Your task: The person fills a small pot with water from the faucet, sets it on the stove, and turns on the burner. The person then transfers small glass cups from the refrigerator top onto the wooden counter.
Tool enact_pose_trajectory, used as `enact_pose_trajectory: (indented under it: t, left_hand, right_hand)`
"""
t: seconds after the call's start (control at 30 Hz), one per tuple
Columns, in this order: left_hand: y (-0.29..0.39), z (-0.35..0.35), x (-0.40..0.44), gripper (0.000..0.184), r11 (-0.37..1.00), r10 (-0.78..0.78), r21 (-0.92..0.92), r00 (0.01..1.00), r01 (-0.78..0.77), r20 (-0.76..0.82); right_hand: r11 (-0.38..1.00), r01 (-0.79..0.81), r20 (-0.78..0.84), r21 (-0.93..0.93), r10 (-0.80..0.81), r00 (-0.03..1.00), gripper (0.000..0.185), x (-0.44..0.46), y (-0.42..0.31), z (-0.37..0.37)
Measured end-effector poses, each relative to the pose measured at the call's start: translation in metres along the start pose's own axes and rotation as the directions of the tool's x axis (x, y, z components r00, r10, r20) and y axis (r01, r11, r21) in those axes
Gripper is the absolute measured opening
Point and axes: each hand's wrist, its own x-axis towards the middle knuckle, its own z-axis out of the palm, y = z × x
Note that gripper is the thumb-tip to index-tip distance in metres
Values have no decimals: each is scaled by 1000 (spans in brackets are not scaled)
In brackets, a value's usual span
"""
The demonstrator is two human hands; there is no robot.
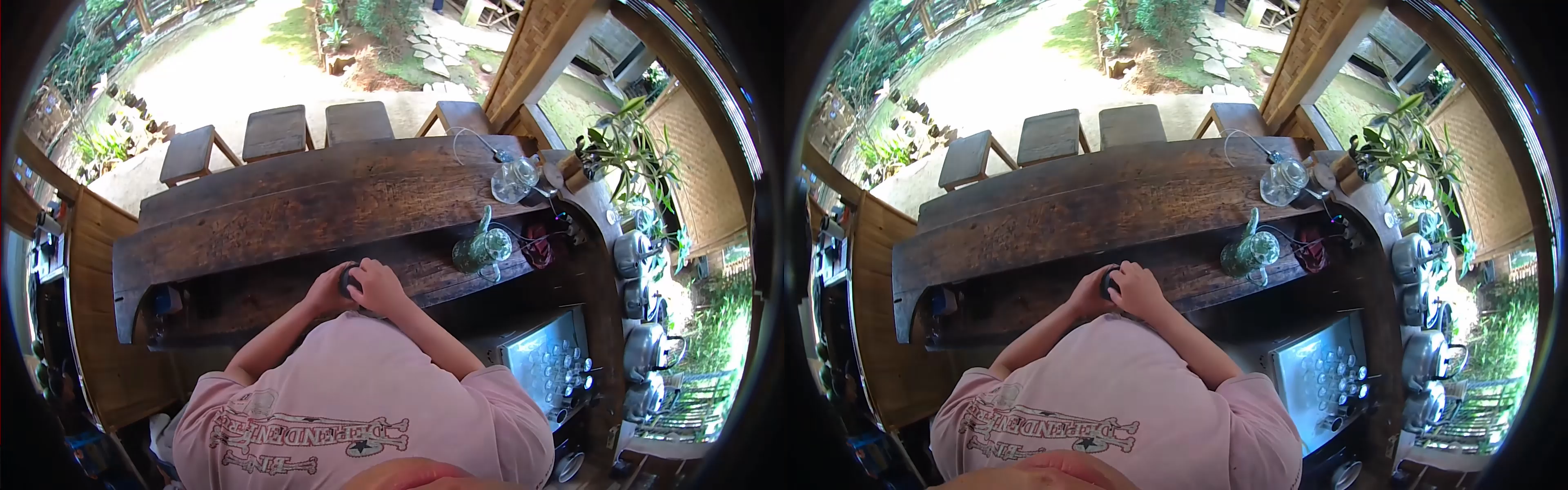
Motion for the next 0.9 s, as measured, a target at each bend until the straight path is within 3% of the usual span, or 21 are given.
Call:
enact_pose_trajectory:
  t: [0.17,0.4,0.43,0.5,0.6,0.9]
  left_hand:
    - [23,1,7,80,995,-56,-84,996,61,66]
    - [41,4,21,74,994,-96,-46,985,103,145]
    - [38,9,23,74,994,-97,-34,980,104,174]
    - [27,18,21,75,999,-27,-45,997,30,67]
    - [29,20,22,74,988,-92,-110,984,109,153]
    - [57,18,38,83,987,-125,-77,971,143,203]
  right_hand:
    - [1000,6,-11,-29,-6,1000,25,-6,7,-4]
    - [996,-45,-82,71,51,995,23,-9,-1,-41]
    - [996,-45,-103,75,53,993,23,-9,0,-48]
    - [994,-31,-132,102,45,990,23,-14,-1,-55]
    - [985,10,-83,174,4,997,23,-13,-4,-61]
    - [987,-65,-213,147,96,972,24,-26,3,-88]
